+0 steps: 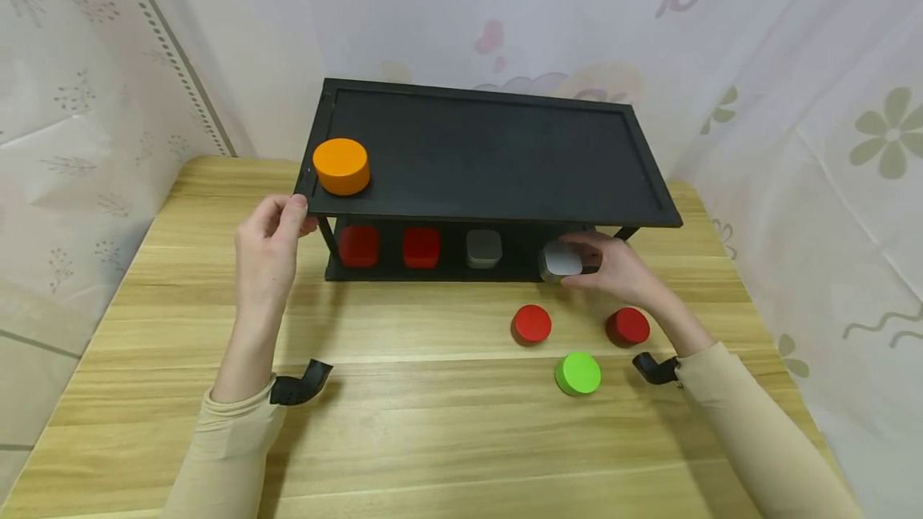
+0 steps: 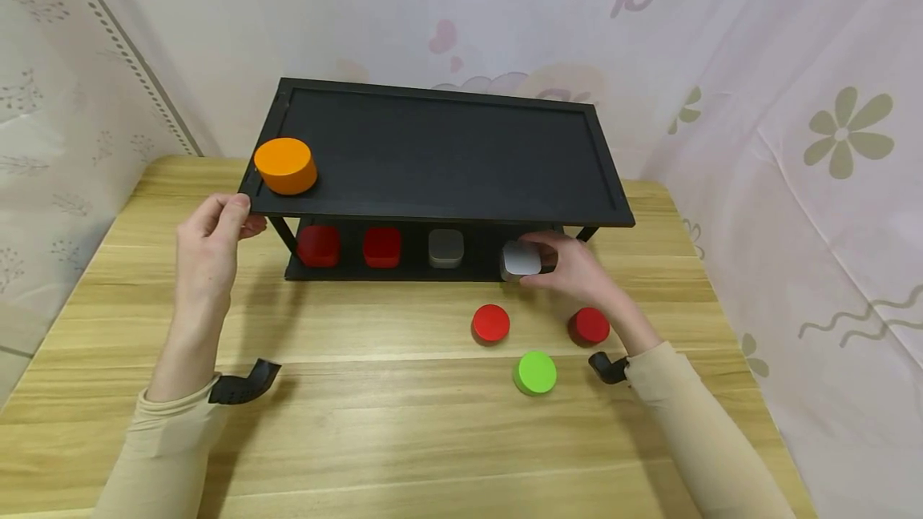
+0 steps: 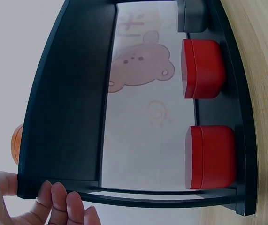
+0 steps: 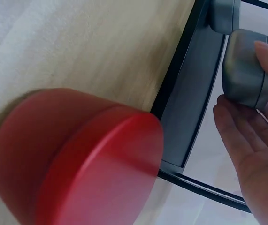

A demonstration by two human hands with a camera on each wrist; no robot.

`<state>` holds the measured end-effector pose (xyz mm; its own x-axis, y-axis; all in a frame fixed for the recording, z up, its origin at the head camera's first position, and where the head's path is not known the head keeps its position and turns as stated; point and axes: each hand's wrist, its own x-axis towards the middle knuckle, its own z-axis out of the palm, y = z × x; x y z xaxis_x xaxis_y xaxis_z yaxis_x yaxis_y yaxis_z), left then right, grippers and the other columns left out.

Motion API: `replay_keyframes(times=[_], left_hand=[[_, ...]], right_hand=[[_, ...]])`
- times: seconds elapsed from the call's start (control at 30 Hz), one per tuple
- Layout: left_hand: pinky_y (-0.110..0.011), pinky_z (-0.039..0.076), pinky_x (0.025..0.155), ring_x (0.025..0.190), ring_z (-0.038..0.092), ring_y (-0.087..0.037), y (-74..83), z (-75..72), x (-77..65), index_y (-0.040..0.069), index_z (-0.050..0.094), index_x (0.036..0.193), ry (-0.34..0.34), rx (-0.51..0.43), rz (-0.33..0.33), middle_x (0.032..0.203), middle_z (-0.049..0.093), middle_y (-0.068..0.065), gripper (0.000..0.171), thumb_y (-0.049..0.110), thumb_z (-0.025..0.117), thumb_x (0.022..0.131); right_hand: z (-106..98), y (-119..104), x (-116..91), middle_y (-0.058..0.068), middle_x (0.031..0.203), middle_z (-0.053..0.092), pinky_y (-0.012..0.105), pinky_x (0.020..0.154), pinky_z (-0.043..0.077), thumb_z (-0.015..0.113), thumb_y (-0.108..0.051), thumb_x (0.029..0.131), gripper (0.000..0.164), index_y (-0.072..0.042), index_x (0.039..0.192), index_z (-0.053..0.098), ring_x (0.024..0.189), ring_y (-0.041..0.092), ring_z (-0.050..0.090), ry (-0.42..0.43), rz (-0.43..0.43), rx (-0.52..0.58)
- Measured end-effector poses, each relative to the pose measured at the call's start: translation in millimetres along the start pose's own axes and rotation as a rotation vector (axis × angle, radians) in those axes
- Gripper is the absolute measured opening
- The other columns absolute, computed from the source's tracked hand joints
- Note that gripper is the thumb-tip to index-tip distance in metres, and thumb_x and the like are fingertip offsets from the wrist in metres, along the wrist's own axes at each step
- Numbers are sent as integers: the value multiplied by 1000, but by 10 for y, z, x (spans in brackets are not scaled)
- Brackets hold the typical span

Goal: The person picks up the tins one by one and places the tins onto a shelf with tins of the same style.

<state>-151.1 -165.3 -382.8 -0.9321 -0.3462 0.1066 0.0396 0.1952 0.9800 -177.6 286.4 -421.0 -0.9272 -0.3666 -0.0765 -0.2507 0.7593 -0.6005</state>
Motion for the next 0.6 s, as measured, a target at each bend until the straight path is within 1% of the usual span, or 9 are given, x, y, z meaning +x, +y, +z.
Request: replay_keyframes(times=[0.13,0.23,0.4,0.6], left_hand=[[-20,51,82,81,61,-15,-2,-2,-2,-1,62,97,1,3,1,82,63,2,39,37,54,95],[-20,51,82,80,61,-14,-2,-2,2,-1,62,97,3,-5,-1,81,63,2,38,37,54,94],[-21,50,82,80,60,-14,7,-4,-2,0,63,96,1,-19,-7,82,63,1,37,36,54,94],[-21,50,83,80,60,-15,8,-1,-4,0,63,96,-5,-27,-13,82,62,1,36,36,55,94]], right_hand=[[-1,26,69,8,125,59,42,86,54,81,-33,73,65,-17,130,54,105,26,63,9,15,-34],[5,42,123,9,127,58,43,86,53,80,-32,74,64,-17,131,54,105,26,62,22,45,-38],[8,57,184,11,133,54,45,88,53,78,-31,77,66,-17,135,50,110,29,61,-4,119,-6],[23,75,236,14,136,51,47,94,50,77,-30,78,68,-15,137,48,116,33,58,-34,156,3]])
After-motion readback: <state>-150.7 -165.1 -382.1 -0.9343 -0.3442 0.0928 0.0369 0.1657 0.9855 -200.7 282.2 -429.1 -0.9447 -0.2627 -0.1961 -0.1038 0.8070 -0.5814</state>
